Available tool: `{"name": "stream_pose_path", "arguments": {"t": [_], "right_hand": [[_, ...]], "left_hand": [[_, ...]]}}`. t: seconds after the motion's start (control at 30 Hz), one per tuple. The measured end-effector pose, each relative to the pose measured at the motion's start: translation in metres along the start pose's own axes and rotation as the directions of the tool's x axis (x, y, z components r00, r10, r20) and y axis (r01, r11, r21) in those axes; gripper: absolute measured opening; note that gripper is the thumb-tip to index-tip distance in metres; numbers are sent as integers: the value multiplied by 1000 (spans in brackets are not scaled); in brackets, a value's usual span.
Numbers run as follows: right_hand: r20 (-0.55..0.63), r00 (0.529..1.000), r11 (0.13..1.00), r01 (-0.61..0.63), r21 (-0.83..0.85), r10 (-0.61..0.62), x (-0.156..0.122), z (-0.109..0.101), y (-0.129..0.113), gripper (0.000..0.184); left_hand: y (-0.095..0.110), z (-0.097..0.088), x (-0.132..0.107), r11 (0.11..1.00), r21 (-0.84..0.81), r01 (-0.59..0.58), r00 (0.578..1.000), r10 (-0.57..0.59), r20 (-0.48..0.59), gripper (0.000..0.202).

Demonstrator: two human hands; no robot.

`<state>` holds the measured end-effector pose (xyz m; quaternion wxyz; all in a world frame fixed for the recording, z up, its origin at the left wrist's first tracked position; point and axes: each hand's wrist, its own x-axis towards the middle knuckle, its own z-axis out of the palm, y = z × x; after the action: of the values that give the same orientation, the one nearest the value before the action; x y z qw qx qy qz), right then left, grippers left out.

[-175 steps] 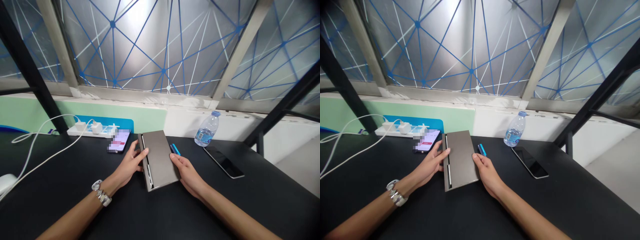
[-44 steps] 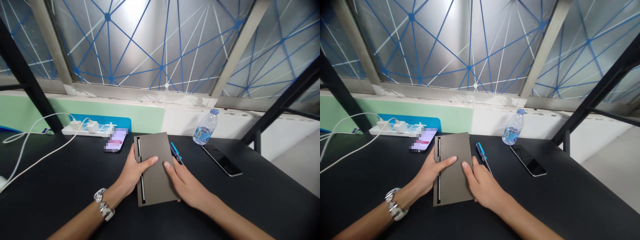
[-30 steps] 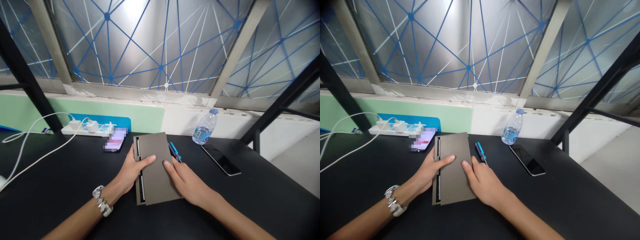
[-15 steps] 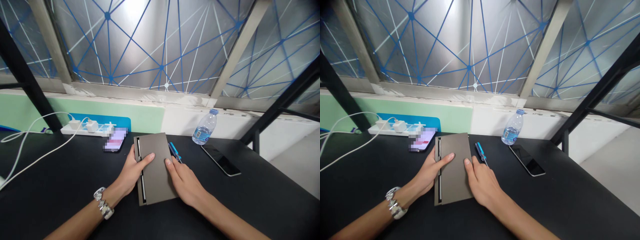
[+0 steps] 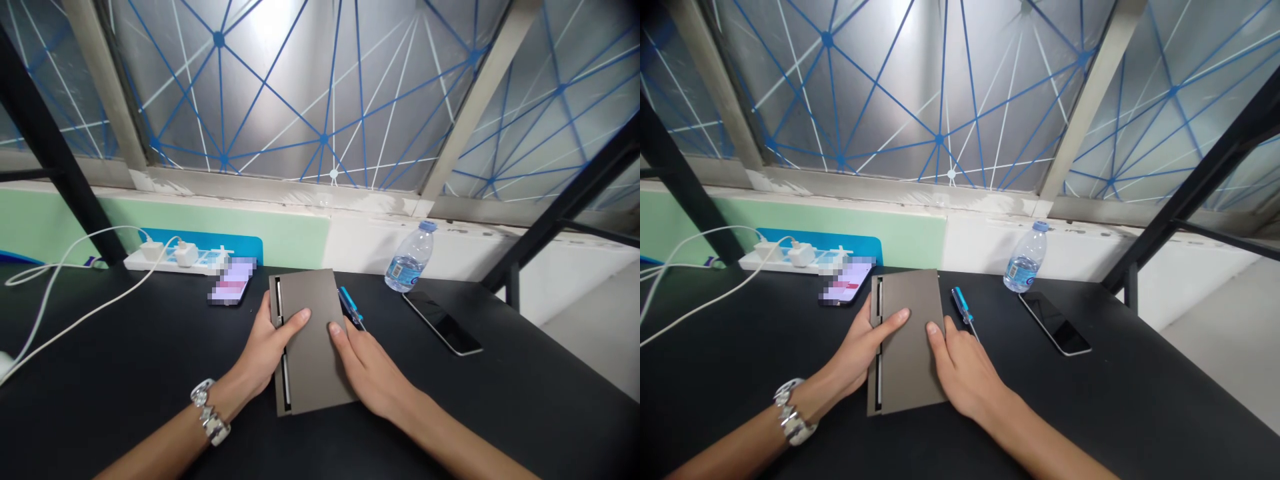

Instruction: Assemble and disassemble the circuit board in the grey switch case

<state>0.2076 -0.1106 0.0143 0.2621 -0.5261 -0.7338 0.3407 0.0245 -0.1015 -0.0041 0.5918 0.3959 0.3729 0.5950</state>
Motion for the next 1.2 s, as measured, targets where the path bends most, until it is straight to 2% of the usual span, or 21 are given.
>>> {"name": "stream_pose_path", "arguments": {"t": [0.27,0.53,0.6,0.77,0.9,1.2], "right_hand": [[-42,999,997,30,75,-27,-2,5,4,51],[-57,998,981,36,192,-25,-1,10,1,41],[-58,998,973,29,230,-16,1,9,2,41],[-26,999,908,-12,419,25,8,4,10,42],[28,999,845,-54,532,46,10,4,12,44],[-98,995,916,69,396,-32,9,11,17,44]], "left_hand": [[2,1,1,999,31,10,999,-8,-49,65],[6,0,3,995,83,49,993,-40,-111,64],[7,-1,2,997,61,54,995,-49,-84,62],[10,-5,4,993,-92,67,996,-62,61,57],[11,-10,7,993,-101,65,994,-55,98,61],[12,-7,7,993,-81,81,995,-76,61,54]]}}
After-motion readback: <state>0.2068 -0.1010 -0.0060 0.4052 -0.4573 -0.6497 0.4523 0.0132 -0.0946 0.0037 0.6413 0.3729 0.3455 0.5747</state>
